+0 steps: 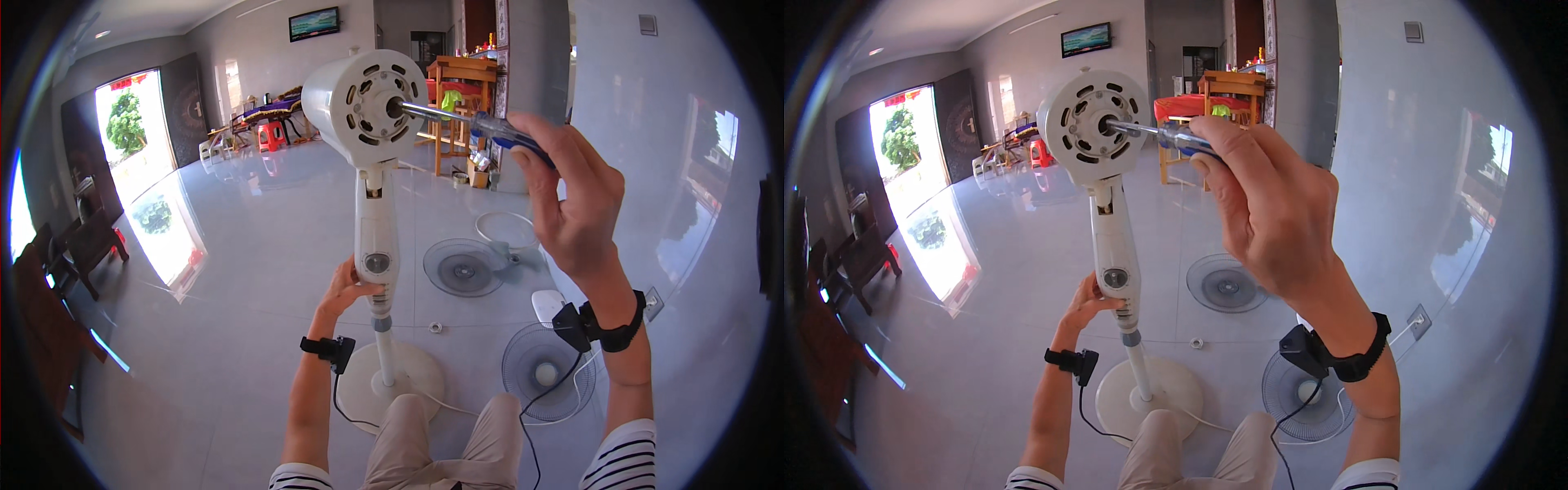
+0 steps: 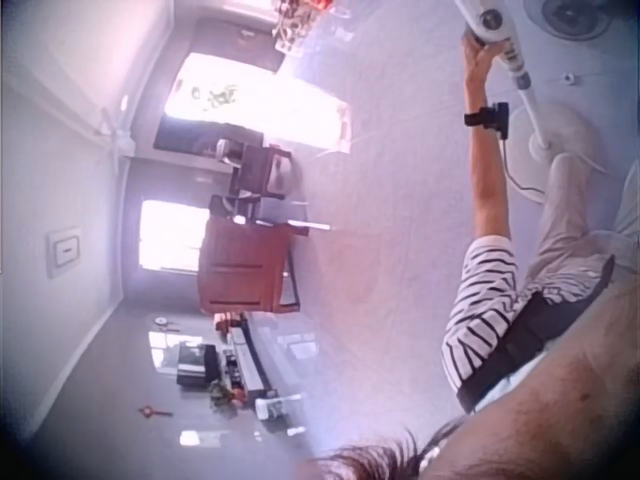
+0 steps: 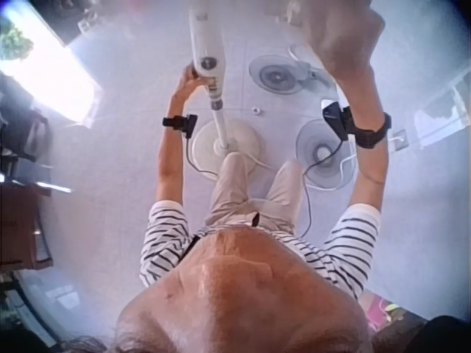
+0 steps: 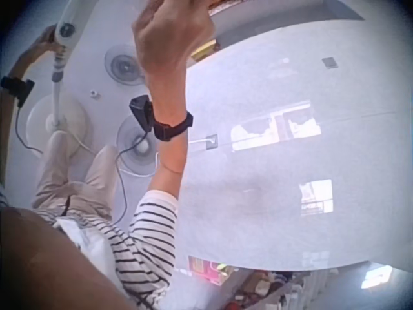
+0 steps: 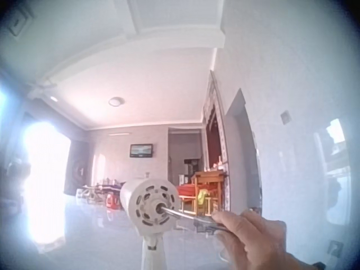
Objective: Repairing the motor housing of a standing fan using a screwdriver.
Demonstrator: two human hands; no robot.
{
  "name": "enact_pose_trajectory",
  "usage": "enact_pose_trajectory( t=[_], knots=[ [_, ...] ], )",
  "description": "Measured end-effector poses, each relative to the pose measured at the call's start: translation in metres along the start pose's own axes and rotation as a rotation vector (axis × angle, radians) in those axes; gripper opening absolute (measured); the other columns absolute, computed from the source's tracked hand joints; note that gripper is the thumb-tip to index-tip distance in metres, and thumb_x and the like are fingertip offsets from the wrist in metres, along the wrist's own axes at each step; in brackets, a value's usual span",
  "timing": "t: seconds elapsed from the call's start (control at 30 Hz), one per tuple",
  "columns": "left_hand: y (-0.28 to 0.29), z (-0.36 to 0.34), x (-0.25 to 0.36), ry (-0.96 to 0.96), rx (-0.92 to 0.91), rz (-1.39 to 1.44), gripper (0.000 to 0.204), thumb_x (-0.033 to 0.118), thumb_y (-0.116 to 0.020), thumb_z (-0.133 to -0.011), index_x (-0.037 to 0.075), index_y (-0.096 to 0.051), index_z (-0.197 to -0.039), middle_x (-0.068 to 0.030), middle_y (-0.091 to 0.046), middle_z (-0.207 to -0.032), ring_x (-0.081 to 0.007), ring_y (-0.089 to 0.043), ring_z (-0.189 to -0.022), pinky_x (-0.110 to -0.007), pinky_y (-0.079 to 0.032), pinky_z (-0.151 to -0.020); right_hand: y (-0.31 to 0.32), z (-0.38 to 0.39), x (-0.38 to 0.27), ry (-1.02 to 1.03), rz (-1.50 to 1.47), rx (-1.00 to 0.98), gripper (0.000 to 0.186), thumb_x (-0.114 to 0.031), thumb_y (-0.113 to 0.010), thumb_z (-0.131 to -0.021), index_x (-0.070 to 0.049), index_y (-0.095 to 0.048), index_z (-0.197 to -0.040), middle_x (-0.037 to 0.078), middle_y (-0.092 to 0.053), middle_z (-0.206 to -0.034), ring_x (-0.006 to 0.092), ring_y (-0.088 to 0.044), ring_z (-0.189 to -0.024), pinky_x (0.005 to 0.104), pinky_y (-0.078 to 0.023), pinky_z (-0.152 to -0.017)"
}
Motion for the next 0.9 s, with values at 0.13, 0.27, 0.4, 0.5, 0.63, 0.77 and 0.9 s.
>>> enact_pose_trajectory(
  t=[0.13,0.27,0.4,0.5,0.63,0.77,0.9],
  knots=[
    [0.001,-0.001,0.000,-0.006,-0.012,0.056,0.056,0.011,-0.077,-0.060,0.004,-0.055,-0.111,-0.0051,-0.062,-0.101,-0.0175,-0.058,-0.096,-0.033,-0.045,-0.089,0.007,0.006,0.033,-0.129,0.019,0.085,0.020,-0.004,-0.062,-0.081,-0.002,-0.061,-0.101,0.013,-0.063,-0.080,0.0204,-0.062,-0.063,0.0248,-0.049,-0.053],
    [0.002,0.002,-0.003,0.007,0.010,0.049,0.055,0.011,-0.077,-0.060,0.004,-0.055,-0.111,-0.0054,-0.062,-0.101,-0.0174,-0.058,-0.096,-0.033,-0.045,-0.090,0.015,0.024,0.030,-0.196,-0.015,0.080,0.018,-0.007,-0.062,-0.083,-0.001,-0.062,-0.100,0.013,-0.065,-0.083,0.0182,-0.064,-0.067,0.0243,-0.049,-0.055],
    [0.005,0.002,-0.005,0.016,0.015,0.046,0.055,0.011,-0.077,-0.060,0.002,-0.054,-0.109,-0.0062,-0.062,-0.100,-0.0177,-0.058,-0.096,-0.033,-0.045,-0.090,0.014,0.036,0.044,-0.394,-0.195,0.072,0.017,-0.006,-0.061,-0.083,-0.001,-0.062,-0.100,0.008,-0.064,-0.078,0.0103,-0.059,-0.063,0.0205,-0.047,-0.053],
    [0.002,0.002,0.000,0.007,0.015,0.034,0.055,0.010,-0.077,-0.060,0.002,-0.054,-0.109,-0.0065,-0.062,-0.100,-0.0176,-0.058,-0.096,-0.033,-0.045,-0.090,0.005,0.042,0.056,-0.620,-0.432,0.056,0.018,-0.006,-0.063,-0.081,-0.002,-0.062,-0.098,0.004,-0.061,-0.074,0.0060,-0.054,-0.059,0.0187,-0.044,-0.050],
    [0.004,0.000,-0.004,-0.014,0.011,0.053,0.050,0.007,-0.076,-0.062,0.003,-0.054,-0.108,-0.0053,-0.062,-0.100,-0.0160,-0.058,-0.093,-0.033,-0.046,-0.087,-0.020,0.068,0.083,-0.931,-0.762,-0.029,0.019,-0.009,-0.067,-0.077,-0.003,-0.063,-0.095,-0.001,-0.056,-0.068,0.0039,-0.051,-0.057,0.0186,-0.041,-0.048],
    [0.000,-0.001,-0.001,-0.019,0.039,0.060,0.051,0.006,-0.076,-0.062,0.003,-0.054,-0.108,-0.0051,-0.061,-0.101,-0.0164,-0.058,-0.096,-0.033,-0.045,-0.089,-0.034,0.080,0.081,-1.048,-0.829,0.072,0.014,-0.011,-0.061,-0.080,-0.005,-0.060,-0.094,-0.001,-0.054,-0.067,0.0034,-0.049,-0.057,0.0185,-0.039,-0.048],
    [0.004,0.002,-0.001,-0.026,0.030,0.081,0.052,0.006,-0.076,-0.061,0.003,-0.054,-0.108,-0.0052,-0.061,-0.101,-0.0170,-0.057,-0.097,-0.033,-0.044,-0.091,-0.043,0.086,0.076,-1.143,-0.913,0.007,0.009,-0.006,-0.052,-0.082,-0.007,-0.052,-0.091,0.001,-0.054,-0.073,0.0061,-0.049,-0.057,0.0231,-0.043,-0.056]
  ],
)
Point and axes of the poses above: each hand's wrist, its own z-axis away from the middle knuckle, its own y-axis out of the back of the hand, x = y × z, the point moved 7 cm from there along -z, towards the middle knuckle
